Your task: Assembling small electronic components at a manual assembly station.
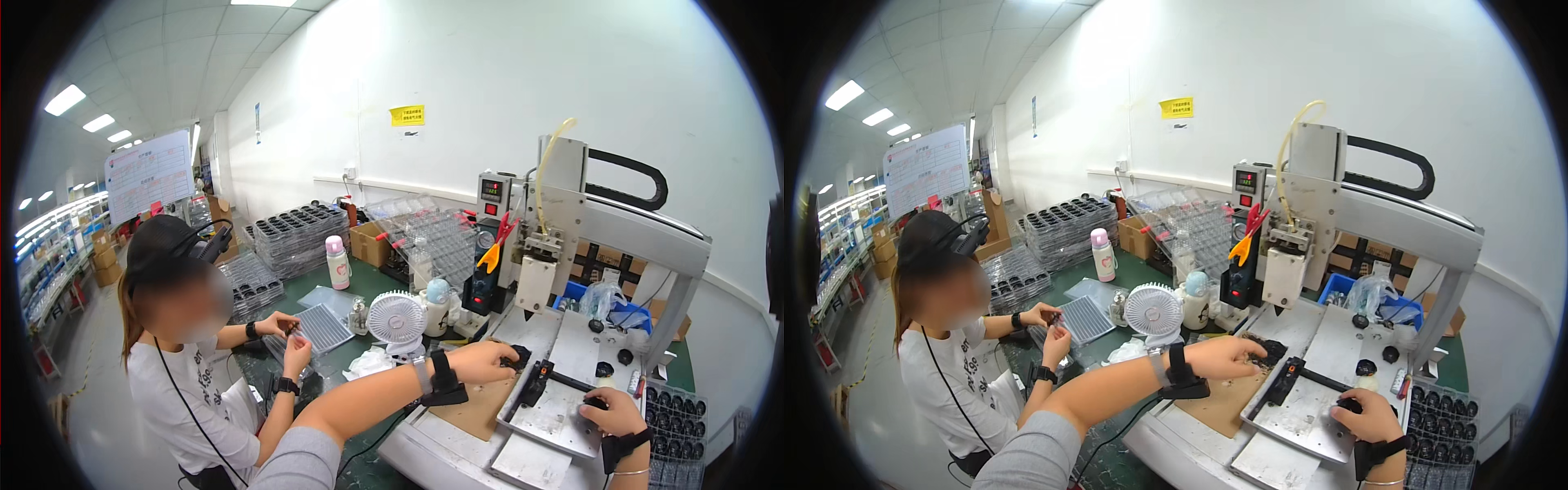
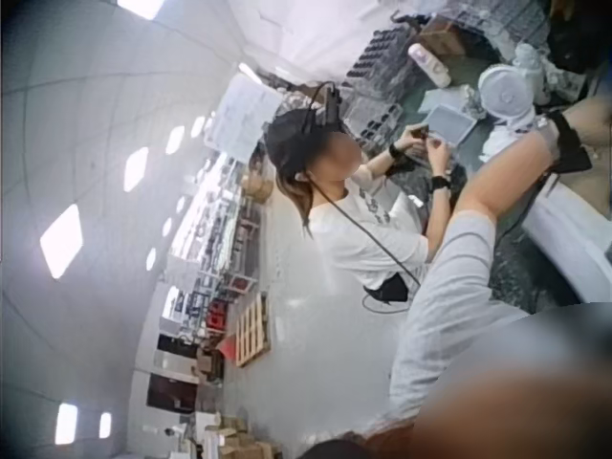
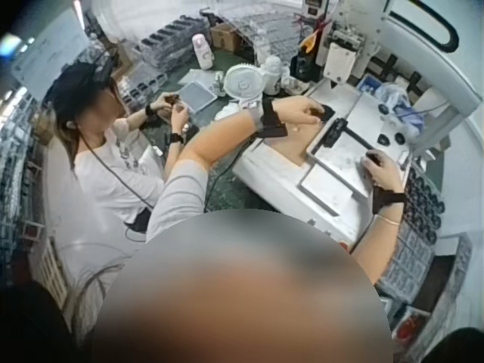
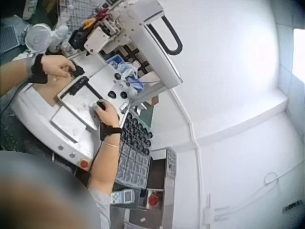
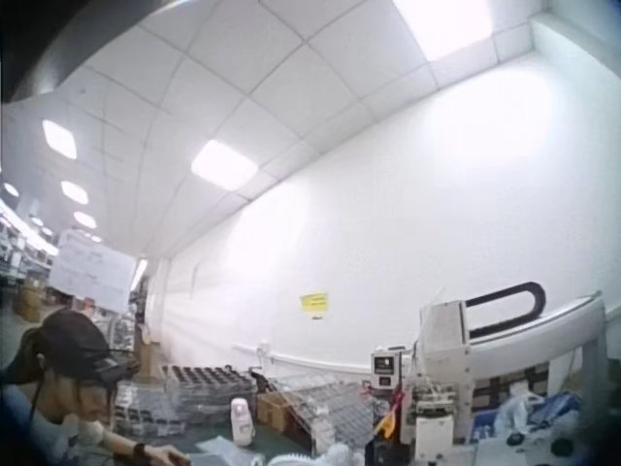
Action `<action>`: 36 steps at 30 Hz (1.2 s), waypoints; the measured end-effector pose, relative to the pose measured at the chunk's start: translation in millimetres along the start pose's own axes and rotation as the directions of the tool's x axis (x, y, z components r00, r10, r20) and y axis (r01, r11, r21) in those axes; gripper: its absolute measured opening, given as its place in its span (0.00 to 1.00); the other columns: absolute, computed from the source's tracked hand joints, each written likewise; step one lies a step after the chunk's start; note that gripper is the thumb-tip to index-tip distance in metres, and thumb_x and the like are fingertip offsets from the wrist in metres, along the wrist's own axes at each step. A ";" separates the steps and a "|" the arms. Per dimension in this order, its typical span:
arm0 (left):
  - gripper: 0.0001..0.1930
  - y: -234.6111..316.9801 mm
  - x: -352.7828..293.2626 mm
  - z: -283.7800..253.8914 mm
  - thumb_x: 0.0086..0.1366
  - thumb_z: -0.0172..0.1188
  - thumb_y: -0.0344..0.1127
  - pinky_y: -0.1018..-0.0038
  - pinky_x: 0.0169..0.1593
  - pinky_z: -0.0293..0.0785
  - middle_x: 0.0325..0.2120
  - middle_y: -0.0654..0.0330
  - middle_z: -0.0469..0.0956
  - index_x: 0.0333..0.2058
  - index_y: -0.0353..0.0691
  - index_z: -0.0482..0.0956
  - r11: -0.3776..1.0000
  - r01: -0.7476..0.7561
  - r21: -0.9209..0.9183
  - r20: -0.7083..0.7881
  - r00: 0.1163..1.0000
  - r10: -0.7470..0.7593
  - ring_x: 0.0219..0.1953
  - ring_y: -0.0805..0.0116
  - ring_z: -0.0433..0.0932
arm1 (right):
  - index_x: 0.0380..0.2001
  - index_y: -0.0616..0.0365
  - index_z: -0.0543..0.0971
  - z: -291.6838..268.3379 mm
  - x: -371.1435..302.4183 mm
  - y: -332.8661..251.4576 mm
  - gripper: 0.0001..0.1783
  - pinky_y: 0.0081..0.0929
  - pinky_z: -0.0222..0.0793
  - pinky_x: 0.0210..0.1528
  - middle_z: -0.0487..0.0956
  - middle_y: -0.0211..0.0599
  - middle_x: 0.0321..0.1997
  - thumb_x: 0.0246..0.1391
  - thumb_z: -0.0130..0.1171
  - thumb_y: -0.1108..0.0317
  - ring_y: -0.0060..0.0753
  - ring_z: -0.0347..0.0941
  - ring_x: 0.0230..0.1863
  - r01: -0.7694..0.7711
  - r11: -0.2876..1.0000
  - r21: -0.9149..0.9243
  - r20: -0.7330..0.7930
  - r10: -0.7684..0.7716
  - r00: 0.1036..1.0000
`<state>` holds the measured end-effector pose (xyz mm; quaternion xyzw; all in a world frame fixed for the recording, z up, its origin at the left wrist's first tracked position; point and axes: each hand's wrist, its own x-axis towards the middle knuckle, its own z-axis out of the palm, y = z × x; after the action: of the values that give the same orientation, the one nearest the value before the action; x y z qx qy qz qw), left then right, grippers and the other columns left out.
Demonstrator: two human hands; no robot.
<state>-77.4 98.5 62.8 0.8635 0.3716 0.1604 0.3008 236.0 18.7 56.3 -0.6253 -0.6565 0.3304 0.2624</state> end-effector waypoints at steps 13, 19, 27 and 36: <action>0.14 119.0 -79.0 31.4 0.62 0.56 0.28 0.84 0.22 0.52 0.15 0.73 0.64 0.46 0.37 0.71 0.507 -0.521 -0.687 -0.449 0.852 0.268 0.17 0.88 0.56 | 0.33 0.62 0.75 -22.6 4.5 20.0 0.14 0.17 0.62 0.19 0.72 0.27 0.22 0.37 0.57 0.75 0.17 0.67 0.18 0.170 0.983 0.070 -0.056 -0.166 0.984; 0.06 111.1 -110.6 40.0 0.63 0.50 0.29 0.86 0.23 0.53 0.19 0.69 0.65 0.38 0.36 0.71 -0.102 -0.724 -0.682 -0.729 0.662 0.174 0.18 0.84 0.57 | 0.19 0.60 0.68 -21.3 -68.6 -58.0 0.06 0.13 0.52 0.23 0.66 0.23 0.17 0.32 0.54 0.77 0.13 0.60 0.20 0.465 0.873 0.147 -0.370 -0.387 0.844; 0.08 129.0 -152.8 48.8 0.60 0.54 0.28 0.77 0.29 0.64 0.22 0.61 0.72 0.38 0.32 0.72 0.302 -0.837 -0.457 -0.772 0.542 0.332 0.22 0.73 0.67 | 0.36 0.63 0.75 103.2 -156.6 -157.4 0.14 0.26 0.63 0.26 0.74 0.40 0.27 0.44 0.59 0.72 0.35 0.70 0.27 0.747 0.646 0.157 0.055 -0.761 0.646; 0.07 135.7 -144.4 59.2 0.53 0.59 0.36 0.68 0.19 0.62 0.15 0.61 0.70 0.30 0.41 0.76 0.527 -0.834 0.164 -0.654 0.308 0.691 0.15 0.60 0.69 | 0.41 0.62 0.75 118.0 -146.9 -138.2 0.16 0.36 0.67 0.42 0.75 0.47 0.37 0.47 0.58 0.70 0.46 0.72 0.40 0.722 0.690 0.050 0.389 -0.679 0.622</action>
<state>-70.9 -105.5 96.3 0.7827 -0.0244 0.6092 0.1252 68.8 -139.8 95.6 -0.2573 -0.9025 0.2788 0.2038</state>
